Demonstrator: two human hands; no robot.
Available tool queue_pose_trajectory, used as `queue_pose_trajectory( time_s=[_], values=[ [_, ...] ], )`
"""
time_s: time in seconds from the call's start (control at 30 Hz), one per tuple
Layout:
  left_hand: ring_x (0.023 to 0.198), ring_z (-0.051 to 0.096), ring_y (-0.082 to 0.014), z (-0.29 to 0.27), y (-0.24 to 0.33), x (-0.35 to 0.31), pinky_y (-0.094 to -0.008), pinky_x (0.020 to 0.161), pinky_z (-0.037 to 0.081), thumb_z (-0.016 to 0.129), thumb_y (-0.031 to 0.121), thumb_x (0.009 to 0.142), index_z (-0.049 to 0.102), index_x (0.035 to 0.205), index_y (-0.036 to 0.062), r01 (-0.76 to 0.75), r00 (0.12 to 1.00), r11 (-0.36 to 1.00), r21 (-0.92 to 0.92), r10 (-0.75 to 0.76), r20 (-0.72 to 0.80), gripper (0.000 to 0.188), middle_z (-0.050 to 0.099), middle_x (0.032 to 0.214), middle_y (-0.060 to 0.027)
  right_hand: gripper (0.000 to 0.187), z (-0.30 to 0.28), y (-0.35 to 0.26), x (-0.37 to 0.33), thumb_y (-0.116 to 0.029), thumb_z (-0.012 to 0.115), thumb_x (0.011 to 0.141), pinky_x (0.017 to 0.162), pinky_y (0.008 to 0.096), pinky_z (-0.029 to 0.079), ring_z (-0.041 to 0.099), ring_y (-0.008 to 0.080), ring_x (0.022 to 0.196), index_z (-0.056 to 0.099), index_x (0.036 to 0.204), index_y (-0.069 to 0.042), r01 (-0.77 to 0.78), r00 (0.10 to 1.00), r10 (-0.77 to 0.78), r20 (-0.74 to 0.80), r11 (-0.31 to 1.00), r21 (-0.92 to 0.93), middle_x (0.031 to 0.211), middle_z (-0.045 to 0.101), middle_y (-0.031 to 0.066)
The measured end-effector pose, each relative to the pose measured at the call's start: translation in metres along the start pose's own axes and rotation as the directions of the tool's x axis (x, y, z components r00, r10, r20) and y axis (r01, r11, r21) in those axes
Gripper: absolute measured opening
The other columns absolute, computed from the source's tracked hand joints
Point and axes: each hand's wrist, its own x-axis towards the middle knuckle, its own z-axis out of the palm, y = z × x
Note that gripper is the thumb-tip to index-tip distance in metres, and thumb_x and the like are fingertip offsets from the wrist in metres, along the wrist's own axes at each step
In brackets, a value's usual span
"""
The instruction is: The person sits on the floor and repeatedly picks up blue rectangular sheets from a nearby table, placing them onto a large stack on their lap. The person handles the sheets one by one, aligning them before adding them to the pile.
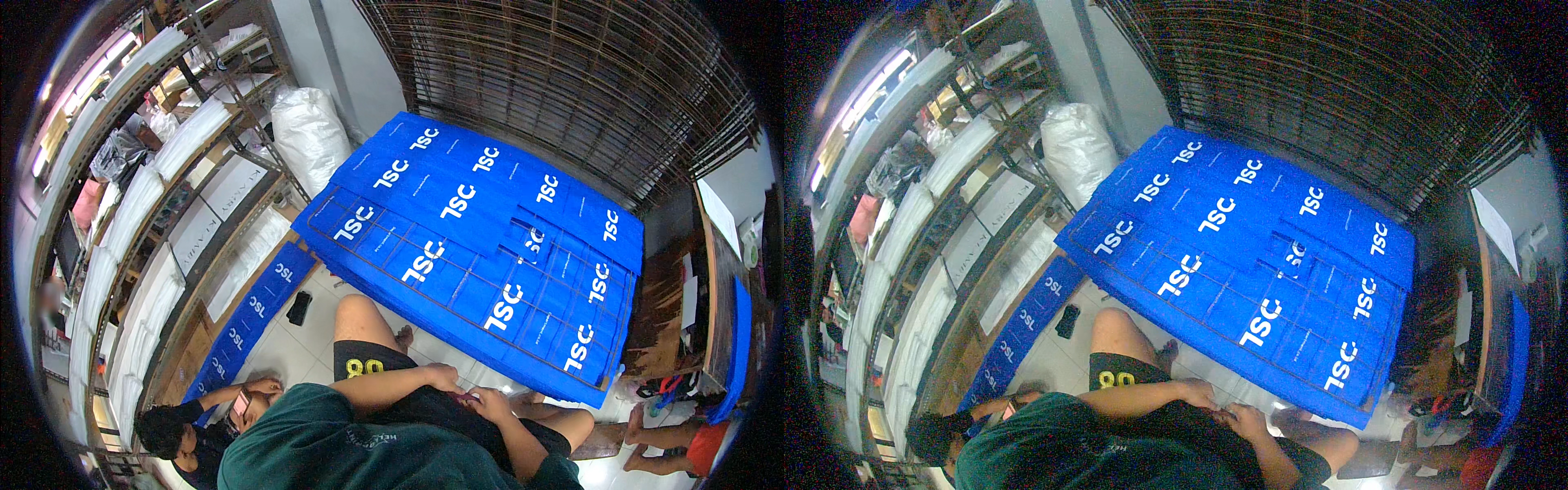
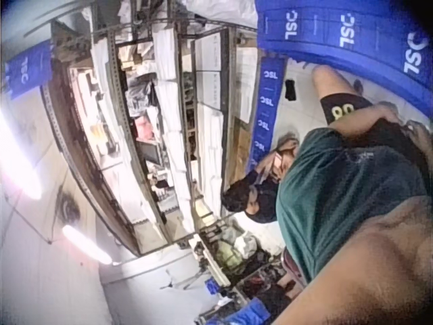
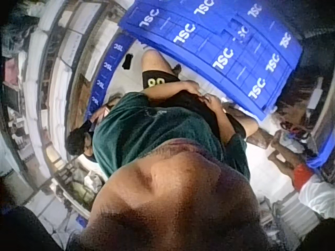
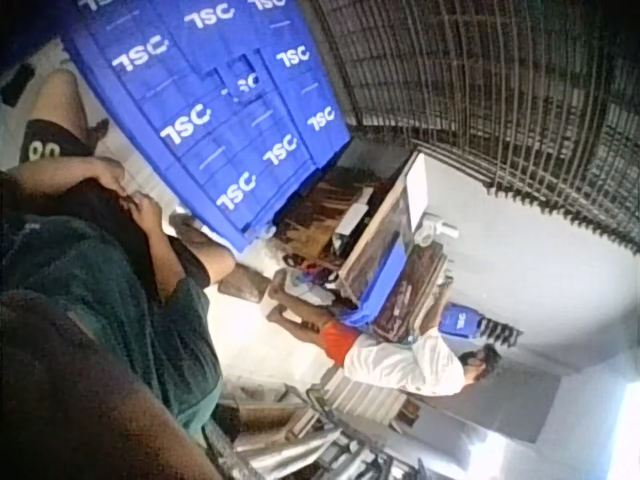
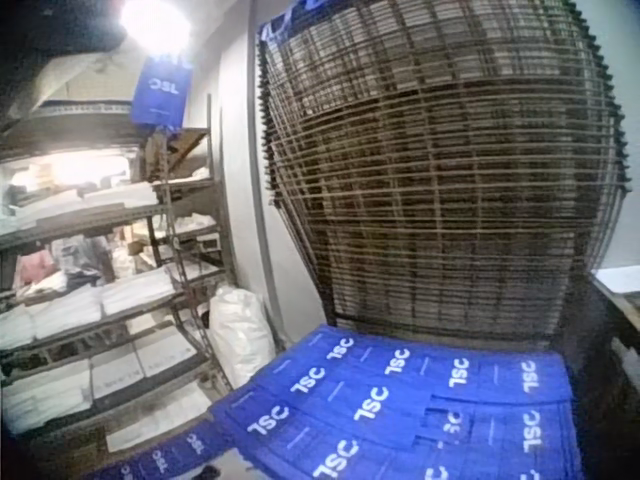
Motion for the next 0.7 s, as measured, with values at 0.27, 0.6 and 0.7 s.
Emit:
queue_pose_trajectory(
  time_s=[0.27, 0.6, 0.7],
  values=[
    [0.089, 0.061, -0.0330, -0.006, 0.009, -0.011, -0.0408, 0.076, 0.046, 0.055, 0.061, 0.073, 0.065, 0.085, -0.0032, 0.001, 1.000, 1.000, -0.013, -0.001, -0.016, 0.066, 0.063, 0.093, -0.0200, 0.024, -0.001, 0.000, -0.001, -0.028, 0.062, 0.074, 0.067, 0.0439, 0.047, 0.061, 0.0336, 0.076, 0.062, 0.097, -0.018, 0.031, 1.000, -0.031, -0.007, 0.999, -0.017, 0.073, 0.062, 0.0124],
    [0.086, 0.061, -0.0328, -0.012, 0.017, -0.019, -0.0408, 0.076, 0.046, 0.056, 0.060, 0.073, 0.065, 0.084, -0.0043, 0.025, 0.999, 0.999, -0.026, -0.026, -0.039, 0.065, 0.063, 0.092, -0.0204, 0.025, 0.000, 0.001, 0.001, -0.029, 0.062, 0.075, 0.069, 0.0438, 0.047, 0.061, 0.0338, 0.078, 0.060, 0.099, -0.020, -0.026, 0.997, 0.027, 0.066, 0.999, -0.023, 0.077, 0.063, 0.0125],
    [0.086, 0.061, -0.0328, -0.007, 0.010, -0.012, -0.0406, 0.076, 0.046, 0.056, 0.060, 0.073, 0.065, 0.085, -0.0044, 0.020, 0.999, 1.000, -0.012, -0.021, -0.029, 0.066, 0.063, 0.093, -0.0206, 0.025, 0.002, 0.001, 0.001, -0.029, 0.061, 0.075, 0.070, 0.0439, 0.047, 0.061, 0.0342, 0.078, 0.060, 0.099, -0.020, -0.002, 0.999, 0.003, 0.037, 1.000, -0.019, 0.079, 0.064, 0.0129]
  ],
)
